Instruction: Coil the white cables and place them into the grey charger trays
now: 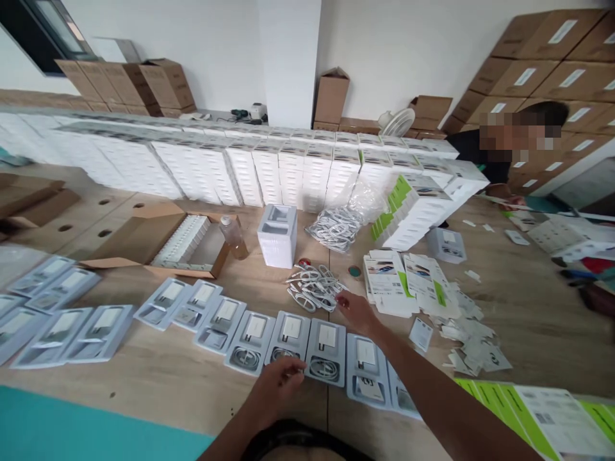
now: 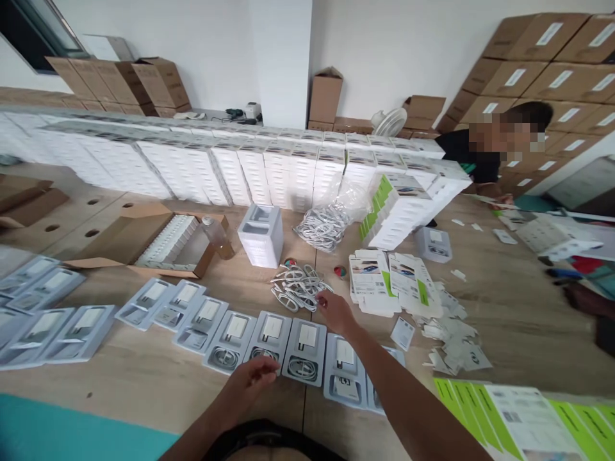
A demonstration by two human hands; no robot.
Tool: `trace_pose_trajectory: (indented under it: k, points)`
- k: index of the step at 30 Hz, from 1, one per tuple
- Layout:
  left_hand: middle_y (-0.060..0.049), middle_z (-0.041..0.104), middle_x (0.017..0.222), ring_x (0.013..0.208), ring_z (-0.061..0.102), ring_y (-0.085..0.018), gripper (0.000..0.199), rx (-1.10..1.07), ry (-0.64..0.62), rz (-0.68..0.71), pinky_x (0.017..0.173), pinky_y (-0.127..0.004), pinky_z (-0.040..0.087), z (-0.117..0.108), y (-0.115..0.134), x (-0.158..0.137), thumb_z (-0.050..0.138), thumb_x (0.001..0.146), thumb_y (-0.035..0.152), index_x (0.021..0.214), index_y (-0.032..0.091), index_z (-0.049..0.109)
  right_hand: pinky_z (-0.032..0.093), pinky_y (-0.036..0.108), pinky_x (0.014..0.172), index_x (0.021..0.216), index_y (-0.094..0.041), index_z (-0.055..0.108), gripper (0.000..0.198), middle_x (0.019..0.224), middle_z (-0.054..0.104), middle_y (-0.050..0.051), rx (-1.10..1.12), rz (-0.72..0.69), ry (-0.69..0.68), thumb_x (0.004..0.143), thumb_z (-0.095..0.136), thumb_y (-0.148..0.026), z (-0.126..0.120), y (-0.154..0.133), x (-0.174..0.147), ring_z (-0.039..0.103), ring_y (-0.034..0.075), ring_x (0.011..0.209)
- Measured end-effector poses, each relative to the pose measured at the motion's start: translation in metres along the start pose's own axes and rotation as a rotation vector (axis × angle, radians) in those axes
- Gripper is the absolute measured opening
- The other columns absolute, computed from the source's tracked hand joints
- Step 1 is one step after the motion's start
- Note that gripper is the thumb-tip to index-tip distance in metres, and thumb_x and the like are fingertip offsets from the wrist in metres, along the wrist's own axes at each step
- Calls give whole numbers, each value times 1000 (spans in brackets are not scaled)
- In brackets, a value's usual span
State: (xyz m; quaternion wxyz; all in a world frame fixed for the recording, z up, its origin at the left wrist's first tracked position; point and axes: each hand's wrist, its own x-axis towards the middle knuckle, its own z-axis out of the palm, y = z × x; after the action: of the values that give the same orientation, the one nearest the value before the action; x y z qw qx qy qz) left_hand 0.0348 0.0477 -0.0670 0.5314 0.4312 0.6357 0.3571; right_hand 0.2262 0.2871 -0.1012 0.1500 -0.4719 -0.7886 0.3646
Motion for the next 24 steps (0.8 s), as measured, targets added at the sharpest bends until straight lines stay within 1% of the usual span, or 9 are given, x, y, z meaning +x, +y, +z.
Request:
trace_pose_trajectory:
  k: [2,6,9,11,14,16,19,21,24]
  points:
    - [-7,70,94,87,63,-19,31,-223,-4,-72,76,-30,48,5,6,12,58,86,43,101,18,68,49,29,70,94,-16,64,21,79,69,4,146,37,48,77,59,-28,0,-5,-6,64,18,74]
    - [-12,64,118,102,63,-23,47,-675,-6,-192,77,-32,52,18,33,46,63,81,53,115,20,59,51,30,63,105,-12,61,38,84,71,8,381,71,151,81,57,-42,13,-29,-25,66,20,72]
    - [-8,63,118,100,63,-21,45,-847,-41,-173,76,-34,53,25,54,71,63,81,53,115,25,56,53,32,66,104,-14,64,35,86,72,8,485,47,178,79,60,-39,26,-58,-44,67,20,73]
    - [-5,66,104,88,64,-17,42,-856,-45,-146,70,-30,53,26,61,85,65,79,52,109,23,58,53,34,73,100,-17,68,27,87,73,6,485,-37,134,77,62,-30,32,-75,-55,67,21,77]
    - [-1,65,89,75,62,-13,43,-801,23,-146,63,-24,48,23,61,101,71,74,48,105,21,58,52,35,83,101,-22,70,27,95,74,4,414,-131,122,80,55,-22,36,-85,-63,67,20,85]
    - [0,65,87,71,61,-12,46,-754,68,-149,57,-21,44,18,57,106,70,73,48,109,22,57,53,36,83,105,-20,68,29,99,72,6,379,-78,206,81,52,-23,38,-78,-59,67,20,85]
    - [2,62,78,59,56,-8,46,-699,71,-166,47,-17,31,6,54,106,66,74,48,109,20,56,54,40,81,113,-15,63,43,108,69,10,345,-6,296,71,57,-19,42,-61,-43,65,19,76]
    - [3,59,72,52,51,-7,40,-681,34,-175,43,-18,24,-3,55,101,60,74,47,101,18,57,55,40,80,116,-14,62,51,111,68,11,335,-18,286,65,59,-15,46,-55,-33,64,18,72]
    - [2,57,65,47,46,-8,33,-639,-17,-184,41,-20,16,-17,61,87,51,73,47,86,17,54,55,38,79,117,-15,61,47,110,68,11,353,-37,264,71,55,-17,46,-65,-25,65,17,75]
